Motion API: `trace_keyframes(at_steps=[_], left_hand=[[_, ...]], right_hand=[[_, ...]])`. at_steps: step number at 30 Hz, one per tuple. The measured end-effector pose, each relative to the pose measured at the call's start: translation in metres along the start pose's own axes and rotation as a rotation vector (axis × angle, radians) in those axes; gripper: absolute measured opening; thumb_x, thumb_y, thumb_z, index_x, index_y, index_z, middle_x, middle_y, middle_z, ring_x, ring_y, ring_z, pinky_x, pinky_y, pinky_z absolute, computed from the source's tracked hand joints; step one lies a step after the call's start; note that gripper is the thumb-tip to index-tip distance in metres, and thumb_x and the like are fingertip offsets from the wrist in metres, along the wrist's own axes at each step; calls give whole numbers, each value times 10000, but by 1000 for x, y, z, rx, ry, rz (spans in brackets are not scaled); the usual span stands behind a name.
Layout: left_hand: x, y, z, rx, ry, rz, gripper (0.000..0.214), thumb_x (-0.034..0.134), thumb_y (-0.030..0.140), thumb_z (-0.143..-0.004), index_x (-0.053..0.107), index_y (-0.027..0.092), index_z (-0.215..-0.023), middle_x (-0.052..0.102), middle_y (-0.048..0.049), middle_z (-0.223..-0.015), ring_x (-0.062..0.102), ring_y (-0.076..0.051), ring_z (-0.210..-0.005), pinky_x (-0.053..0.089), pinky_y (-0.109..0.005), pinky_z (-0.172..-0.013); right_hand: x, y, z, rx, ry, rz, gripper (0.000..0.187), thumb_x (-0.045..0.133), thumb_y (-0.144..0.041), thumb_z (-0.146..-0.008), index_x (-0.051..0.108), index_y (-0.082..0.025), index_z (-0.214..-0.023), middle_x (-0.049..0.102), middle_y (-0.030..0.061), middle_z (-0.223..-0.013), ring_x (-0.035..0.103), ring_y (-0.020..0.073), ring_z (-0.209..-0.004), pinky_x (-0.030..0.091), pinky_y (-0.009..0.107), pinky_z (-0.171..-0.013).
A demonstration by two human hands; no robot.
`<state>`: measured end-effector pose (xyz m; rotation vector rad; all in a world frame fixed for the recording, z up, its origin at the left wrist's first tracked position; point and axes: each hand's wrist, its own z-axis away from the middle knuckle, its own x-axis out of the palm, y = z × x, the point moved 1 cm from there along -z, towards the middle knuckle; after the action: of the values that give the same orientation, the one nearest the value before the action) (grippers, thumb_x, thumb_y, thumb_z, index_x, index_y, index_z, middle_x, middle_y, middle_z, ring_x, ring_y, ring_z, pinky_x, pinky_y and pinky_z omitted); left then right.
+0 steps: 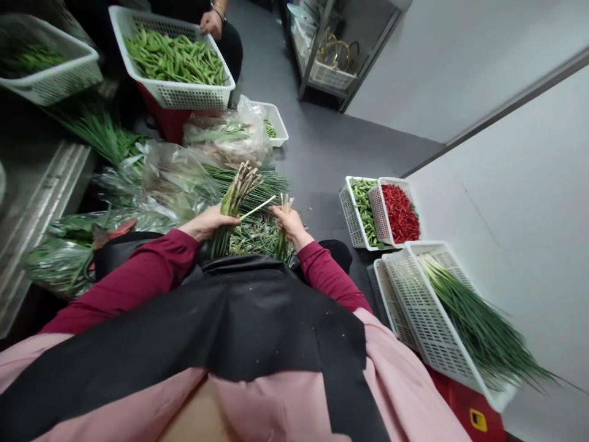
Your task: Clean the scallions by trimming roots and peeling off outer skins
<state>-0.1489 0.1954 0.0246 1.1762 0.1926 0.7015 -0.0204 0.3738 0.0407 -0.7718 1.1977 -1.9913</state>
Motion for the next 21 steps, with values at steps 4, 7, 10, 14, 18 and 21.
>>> trace_keyframes(at_steps=[4, 7, 10, 14, 18, 21], left_hand=[[20, -2, -1, -33, -166, 105, 297, 789, 158, -505, 628, 114, -751, 610, 9, -638, 551, -109, -560, 465, -251, -566], [25, 0, -3, -50, -231, 165, 288, 772, 143, -548, 639, 105, -801, 640, -7, -672, 577, -114, -588, 484, -254, -596], [24, 2, -5, -53, -273, 253, 308, 742, 143, -601, 633, 84, -882, 696, -76, -792, 649, -159, -697, 520, -297, -688], [23, 1, -6, -66, -351, 338, 345, 703, 120, -625, 613, 68, -954, 712, -129, -879, 682, -206, -777, 535, -361, -764], [27, -1, -5, -68, -384, 337, 380, 681, 92, -619, 616, 73, -993, 718, -121, -861, 684, -219, -790, 539, -365, -751], [30, -4, -4, -77, -380, 340, 418, 692, 77, -584, 625, 79, -996, 718, -101, -826, 684, -219, -765, 540, -351, -717]], right_hand=[[20, -8, 9, 10, -69, -53, 386, 786, -414, -610, 528, -169, -759, 353, -112, -467, 216, 11, -348, 174, 188, -354], [10, -13, 7, -96, 66, -3, 353, 715, -464, -683, 537, -160, -711, 421, -76, -499, 288, 23, -365, 222, 190, -362], [-17, -30, 6, -357, 307, 82, 310, 632, -458, -764, 595, -150, -749, 561, -10, -643, 479, 51, -489, 377, 189, -464], [-33, -51, 14, -534, 421, 187, 293, 532, -455, -843, 633, -187, -908, 625, 12, -760, 565, 88, -619, 461, 230, -614], [4, -35, 17, -427, 72, 443, 208, 701, -368, -707, 644, -180, -774, 626, 2, -690, 577, 129, -676, 462, 256, -658], [34, -10, 16, -282, -66, 408, 230, 740, -335, -640, 588, -174, -703, 577, -26, -575, 533, 118, -556, 444, 247, -567]])
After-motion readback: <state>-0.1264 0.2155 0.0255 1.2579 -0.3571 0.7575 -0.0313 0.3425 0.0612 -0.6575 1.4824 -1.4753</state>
